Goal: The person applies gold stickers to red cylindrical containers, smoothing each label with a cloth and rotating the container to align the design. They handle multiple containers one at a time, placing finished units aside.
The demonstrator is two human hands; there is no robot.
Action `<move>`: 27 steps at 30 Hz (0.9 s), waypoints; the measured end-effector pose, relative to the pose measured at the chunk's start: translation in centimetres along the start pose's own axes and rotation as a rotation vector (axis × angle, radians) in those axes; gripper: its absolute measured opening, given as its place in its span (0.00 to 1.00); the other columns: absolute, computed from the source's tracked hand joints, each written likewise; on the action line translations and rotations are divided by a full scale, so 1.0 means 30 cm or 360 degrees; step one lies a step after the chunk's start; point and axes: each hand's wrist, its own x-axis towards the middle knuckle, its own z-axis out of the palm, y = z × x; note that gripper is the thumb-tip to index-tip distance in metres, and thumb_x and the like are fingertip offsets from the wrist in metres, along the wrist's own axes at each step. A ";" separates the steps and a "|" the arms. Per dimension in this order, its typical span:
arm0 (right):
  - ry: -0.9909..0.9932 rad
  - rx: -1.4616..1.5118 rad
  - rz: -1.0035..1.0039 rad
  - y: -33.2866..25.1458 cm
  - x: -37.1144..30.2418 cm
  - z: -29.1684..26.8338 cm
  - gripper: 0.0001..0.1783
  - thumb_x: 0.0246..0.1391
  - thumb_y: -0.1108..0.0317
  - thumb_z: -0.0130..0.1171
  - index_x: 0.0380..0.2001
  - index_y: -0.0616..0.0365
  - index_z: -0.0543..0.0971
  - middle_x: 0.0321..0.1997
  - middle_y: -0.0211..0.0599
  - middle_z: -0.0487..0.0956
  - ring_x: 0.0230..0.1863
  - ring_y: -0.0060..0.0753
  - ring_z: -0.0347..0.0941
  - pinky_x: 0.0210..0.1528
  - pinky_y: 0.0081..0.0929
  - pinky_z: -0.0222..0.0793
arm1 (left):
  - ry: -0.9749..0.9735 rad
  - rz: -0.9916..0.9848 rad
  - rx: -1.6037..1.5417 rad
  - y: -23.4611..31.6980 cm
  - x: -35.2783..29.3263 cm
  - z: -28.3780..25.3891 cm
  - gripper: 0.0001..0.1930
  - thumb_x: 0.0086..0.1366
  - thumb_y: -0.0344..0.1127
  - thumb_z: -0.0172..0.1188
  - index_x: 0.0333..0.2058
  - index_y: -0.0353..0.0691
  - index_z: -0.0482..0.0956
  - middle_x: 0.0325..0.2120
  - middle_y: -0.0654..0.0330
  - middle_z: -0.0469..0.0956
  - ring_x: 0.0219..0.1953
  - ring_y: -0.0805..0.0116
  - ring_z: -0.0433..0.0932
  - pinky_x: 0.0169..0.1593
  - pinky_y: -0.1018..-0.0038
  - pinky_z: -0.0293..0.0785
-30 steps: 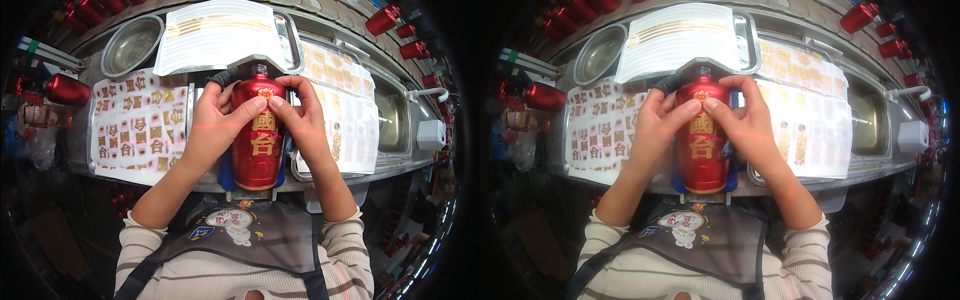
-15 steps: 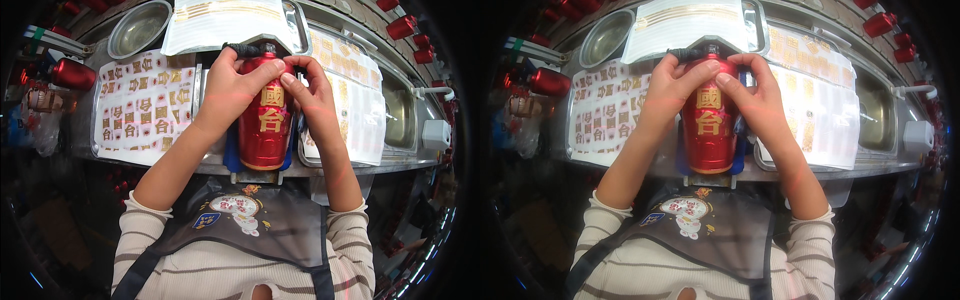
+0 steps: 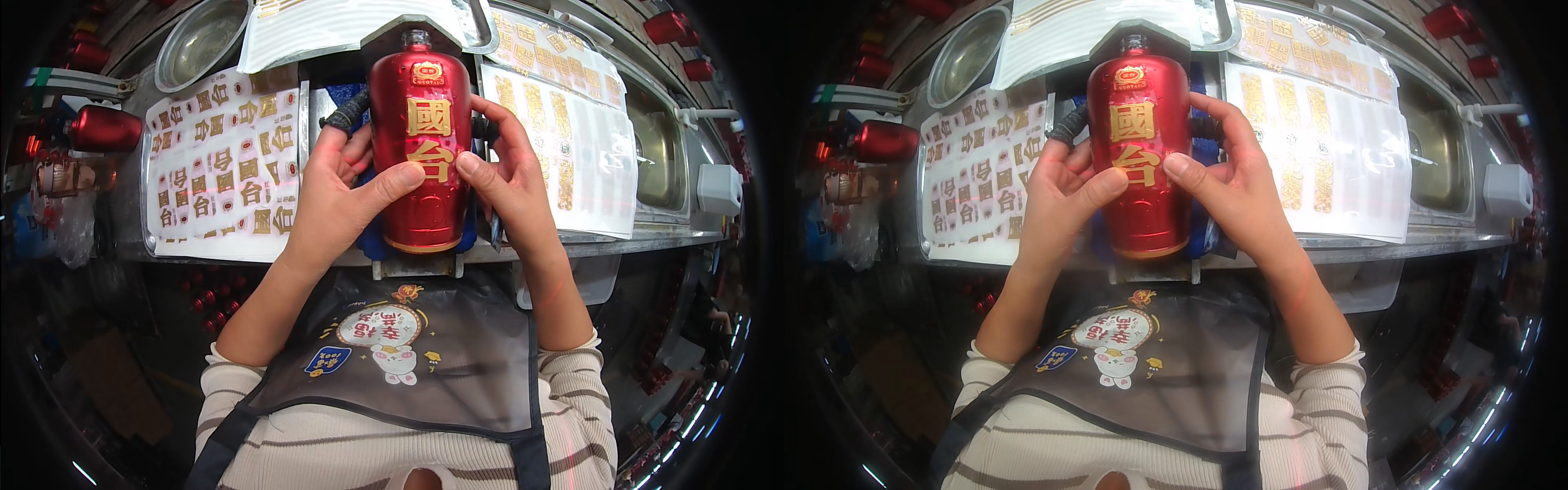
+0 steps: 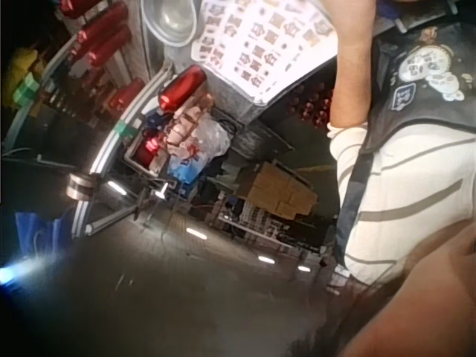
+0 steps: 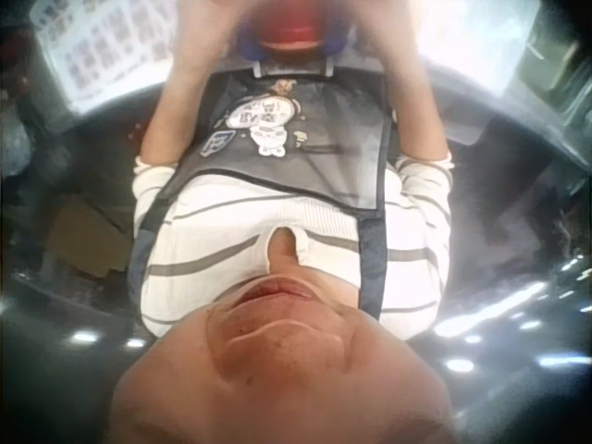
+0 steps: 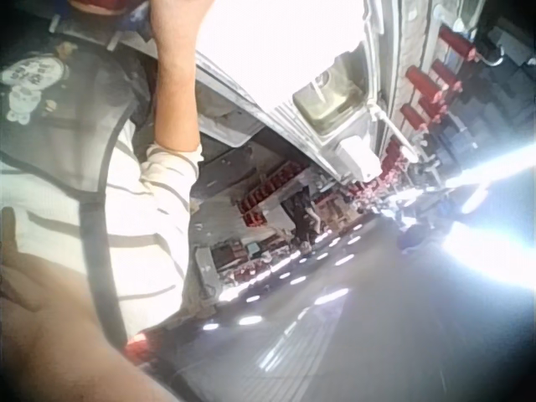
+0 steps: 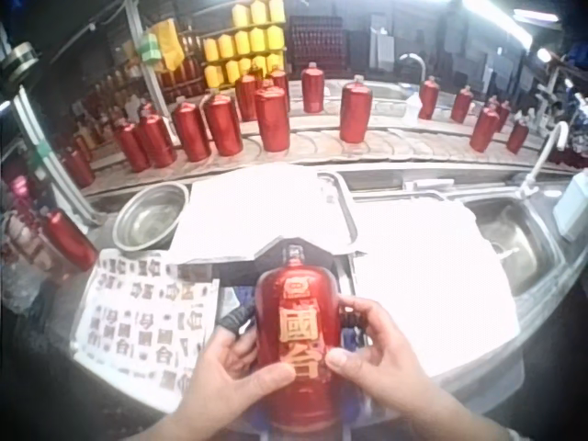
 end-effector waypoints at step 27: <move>0.0069 -0.0139 -0.0100 0.028 0.001 0.021 0.46 0.51 0.63 0.70 0.67 0.63 0.56 0.63 0.50 0.67 0.35 0.19 0.78 0.31 0.14 0.74 | -0.0031 -0.0030 0.0018 0.009 0.003 -0.002 0.26 0.55 0.32 0.75 0.37 0.39 0.61 0.49 0.48 0.76 0.55 0.66 0.74 0.57 0.70 0.73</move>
